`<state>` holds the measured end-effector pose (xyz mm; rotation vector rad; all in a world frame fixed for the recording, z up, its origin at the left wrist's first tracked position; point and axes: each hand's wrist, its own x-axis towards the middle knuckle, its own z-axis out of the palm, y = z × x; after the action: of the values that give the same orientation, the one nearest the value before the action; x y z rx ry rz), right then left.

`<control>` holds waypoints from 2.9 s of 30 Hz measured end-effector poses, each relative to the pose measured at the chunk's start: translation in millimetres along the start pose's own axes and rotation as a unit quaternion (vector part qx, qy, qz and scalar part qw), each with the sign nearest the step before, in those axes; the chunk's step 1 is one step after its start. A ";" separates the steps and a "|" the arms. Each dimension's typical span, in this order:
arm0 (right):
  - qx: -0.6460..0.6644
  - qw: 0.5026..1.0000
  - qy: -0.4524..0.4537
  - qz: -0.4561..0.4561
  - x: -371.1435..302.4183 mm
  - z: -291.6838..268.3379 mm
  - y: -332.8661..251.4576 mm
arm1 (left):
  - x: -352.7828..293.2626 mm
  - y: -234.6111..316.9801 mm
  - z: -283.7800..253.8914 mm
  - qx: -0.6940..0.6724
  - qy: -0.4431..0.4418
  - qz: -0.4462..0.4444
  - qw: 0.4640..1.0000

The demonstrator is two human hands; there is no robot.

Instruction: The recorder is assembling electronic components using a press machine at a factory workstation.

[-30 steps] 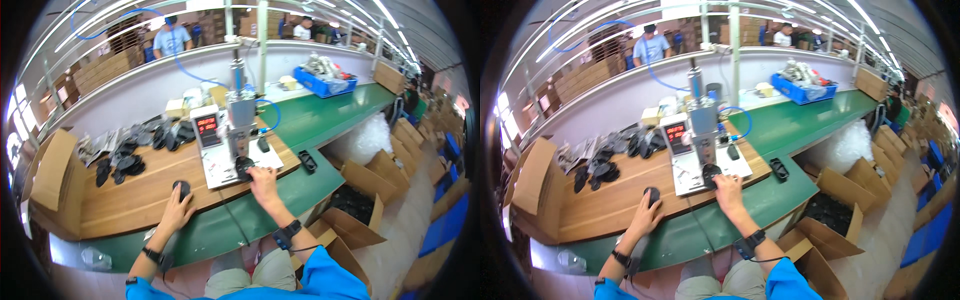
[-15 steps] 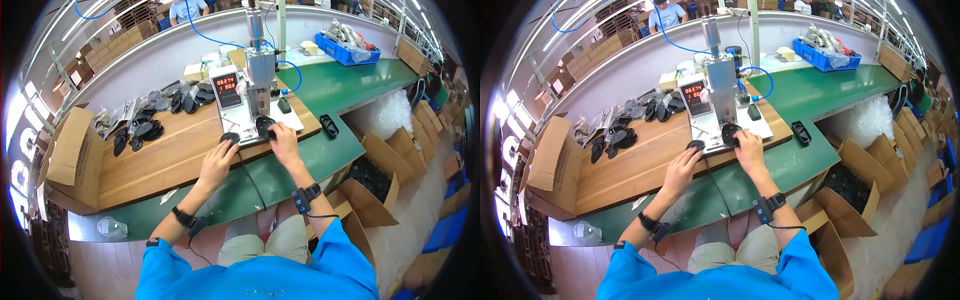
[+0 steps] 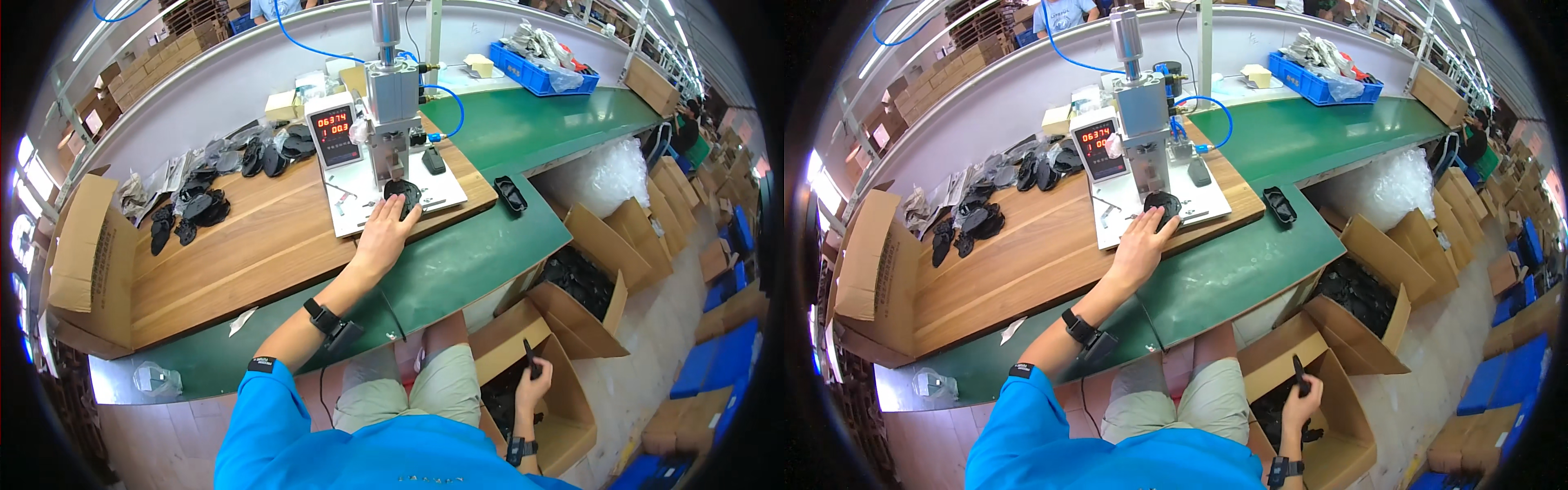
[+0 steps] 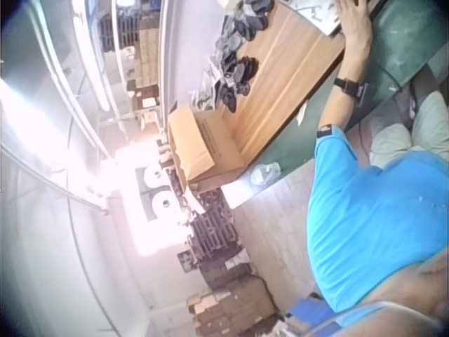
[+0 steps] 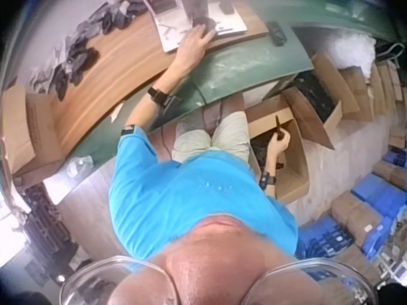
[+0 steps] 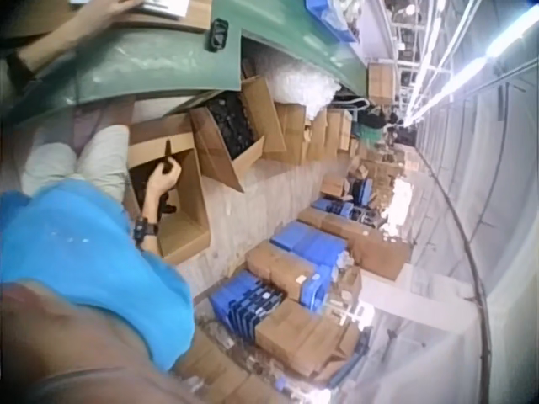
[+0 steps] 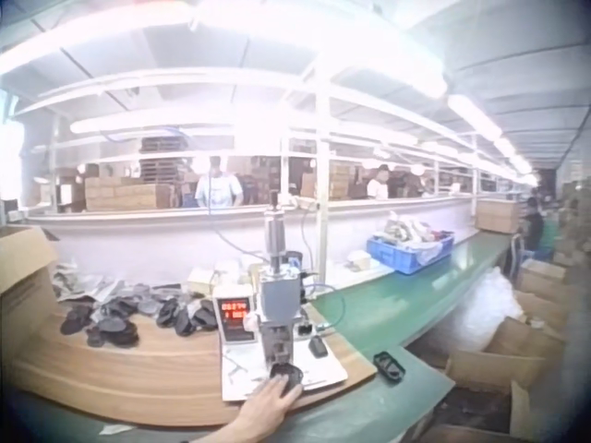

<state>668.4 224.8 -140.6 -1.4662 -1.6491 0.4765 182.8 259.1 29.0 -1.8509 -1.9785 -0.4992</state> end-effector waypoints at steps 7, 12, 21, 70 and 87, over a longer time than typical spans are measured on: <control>-0.156 0.972 -0.085 0.153 -88.7 -5.7 136.2 | -4.5 10.3 1.1 0.056 -0.011 -0.007 0.998; -0.165 0.931 -0.156 0.286 -103.8 15.4 169.8 | -2.6 2.5 -4.2 0.021 0.009 -0.006 1.000; -0.152 0.968 -0.109 0.167 -71.3 37.1 156.5 | -4.9 -1.9 -3.9 0.019 -0.014 0.020 1.000; 0.071 0.927 -0.115 -0.349 143.8 231.6 -325.8 | -158.8 -317.5 -56.8 0.017 0.036 -0.368 0.929; 0.057 0.929 -0.135 -0.341 142.3 231.2 -329.1 | -261.6 -237.2 -107.7 -0.009 0.150 -0.444 0.883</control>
<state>292.4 337.9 26.3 -0.6799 -2.1693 0.3737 -35.1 -36.4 -9.7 -0.6859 -2.4862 -0.9761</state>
